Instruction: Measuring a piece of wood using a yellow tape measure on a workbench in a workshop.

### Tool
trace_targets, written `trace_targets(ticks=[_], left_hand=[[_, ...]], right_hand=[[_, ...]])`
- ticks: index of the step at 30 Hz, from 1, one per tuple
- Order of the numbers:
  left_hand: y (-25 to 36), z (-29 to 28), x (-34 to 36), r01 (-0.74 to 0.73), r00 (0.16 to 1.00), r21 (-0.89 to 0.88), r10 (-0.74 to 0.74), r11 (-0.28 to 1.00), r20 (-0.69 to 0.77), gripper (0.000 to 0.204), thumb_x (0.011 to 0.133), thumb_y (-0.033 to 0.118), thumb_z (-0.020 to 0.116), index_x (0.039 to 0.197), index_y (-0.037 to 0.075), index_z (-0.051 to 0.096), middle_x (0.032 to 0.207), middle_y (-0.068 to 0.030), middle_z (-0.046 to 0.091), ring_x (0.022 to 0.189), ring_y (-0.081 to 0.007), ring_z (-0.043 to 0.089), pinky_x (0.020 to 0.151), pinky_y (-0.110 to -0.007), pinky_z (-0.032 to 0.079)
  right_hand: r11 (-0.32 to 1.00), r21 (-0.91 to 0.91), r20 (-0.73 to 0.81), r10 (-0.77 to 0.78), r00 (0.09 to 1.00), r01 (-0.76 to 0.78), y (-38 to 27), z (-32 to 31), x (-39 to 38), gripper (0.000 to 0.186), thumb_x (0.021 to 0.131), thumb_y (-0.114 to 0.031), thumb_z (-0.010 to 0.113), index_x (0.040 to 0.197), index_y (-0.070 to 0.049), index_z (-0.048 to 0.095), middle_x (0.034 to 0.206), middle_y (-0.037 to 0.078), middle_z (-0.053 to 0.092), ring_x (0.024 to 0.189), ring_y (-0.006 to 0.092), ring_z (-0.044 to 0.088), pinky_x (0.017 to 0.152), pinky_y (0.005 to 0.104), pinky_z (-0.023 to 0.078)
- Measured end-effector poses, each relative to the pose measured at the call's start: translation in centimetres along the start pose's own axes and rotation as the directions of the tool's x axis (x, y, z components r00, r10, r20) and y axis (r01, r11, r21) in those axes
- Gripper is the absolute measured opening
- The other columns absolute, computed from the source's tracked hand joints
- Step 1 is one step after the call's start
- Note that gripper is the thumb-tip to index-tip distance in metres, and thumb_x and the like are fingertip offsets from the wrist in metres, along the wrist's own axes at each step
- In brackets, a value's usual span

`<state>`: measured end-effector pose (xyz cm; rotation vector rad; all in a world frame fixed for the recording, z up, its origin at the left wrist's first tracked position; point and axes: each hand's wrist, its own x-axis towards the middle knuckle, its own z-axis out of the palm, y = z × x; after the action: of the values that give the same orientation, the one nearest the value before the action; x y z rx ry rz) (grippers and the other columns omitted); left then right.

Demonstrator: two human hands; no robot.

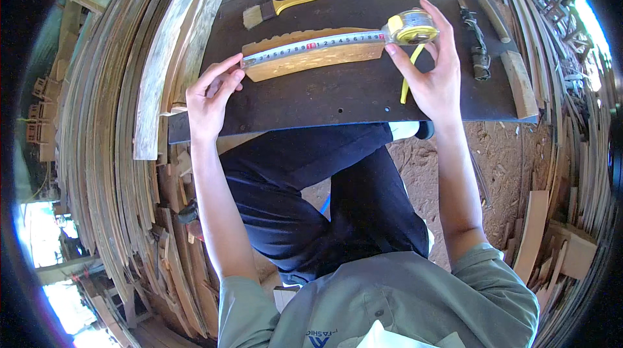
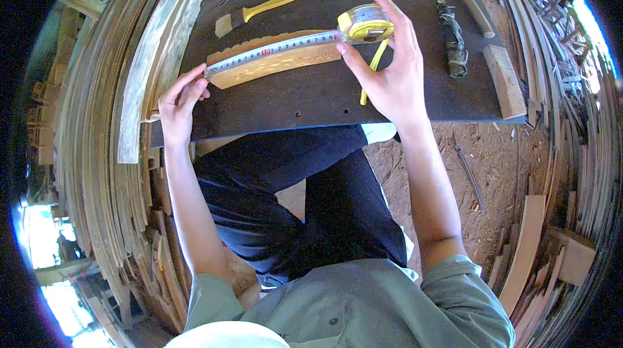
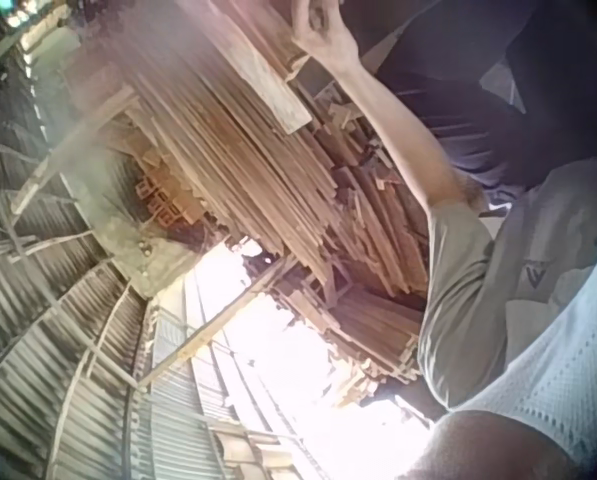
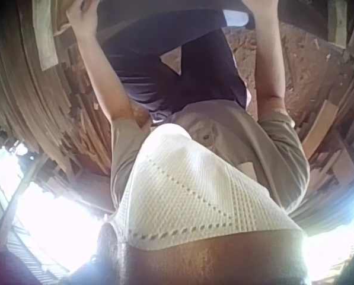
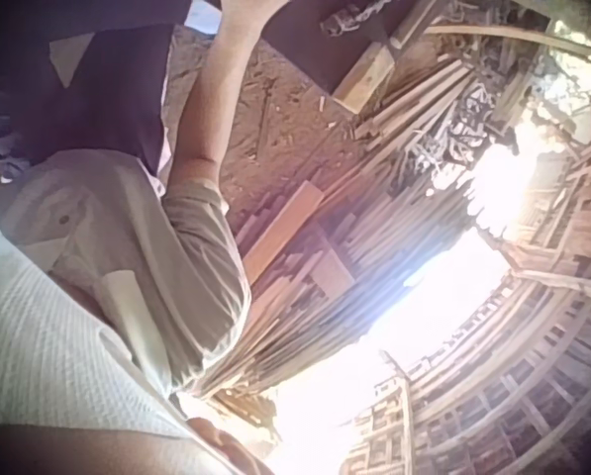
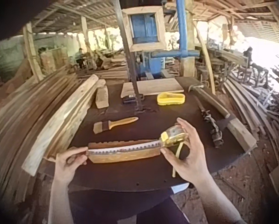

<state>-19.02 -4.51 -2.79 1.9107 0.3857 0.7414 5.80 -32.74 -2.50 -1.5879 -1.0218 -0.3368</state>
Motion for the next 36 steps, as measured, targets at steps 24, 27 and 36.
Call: trace_targets(ticks=[24,27,36], left_hand=[[0.2,0.4,-0.2,-0.022,0.999,-0.015,0.022,1.0,-0.032,0.027,0.095,0.001,0.074,0.122,0.001,0.075,0.099,-0.0048,0.072,0.082,-0.0087,0.065,0.074,-0.022,0.053],[0.3,0.4,-0.3,-0.054,0.998,-0.047,0.052,0.997,-0.033,0.027,0.095,0.001,0.074,0.122,0.004,0.076,0.1,-0.0054,0.073,0.082,-0.0084,0.066,0.073,-0.021,0.053],[0.6,0.1,-0.2,-0.053,0.997,-0.035,0.051,0.998,-0.056,0.026,0.093,0.009,0.079,0.119,0.009,0.078,0.097,-0.0015,0.073,0.078,-0.0051,0.063,0.069,-0.021,0.048]], right_hand=[[0.996,0.056,0.012,0.073,0.997,-0.074,-0.9,-0.3,0.0,0.075,0.085,-0.007,0.082,0.15,-0.003,0.047,0.145,0.018,0.056,0.125,0.0297,0.063,0.101,0.041,0.052],[0.996,0.04,0.013,0.081,0.997,-0.081,-1.2,-0.4,0.1,0.075,0.085,-0.008,0.081,0.151,-0.004,0.046,0.144,0.019,0.057,0.125,0.0308,0.063,0.101,0.0429,0.052],[0.994,0.049,0.037,0.096,0.995,-0.098,-1.5,0.0,0.0,0.075,0.087,-0.008,0.08,0.153,-0.005,0.043,0.139,0.017,0.057,0.122,0.0273,0.064,0.101,0.0428,0.054]])
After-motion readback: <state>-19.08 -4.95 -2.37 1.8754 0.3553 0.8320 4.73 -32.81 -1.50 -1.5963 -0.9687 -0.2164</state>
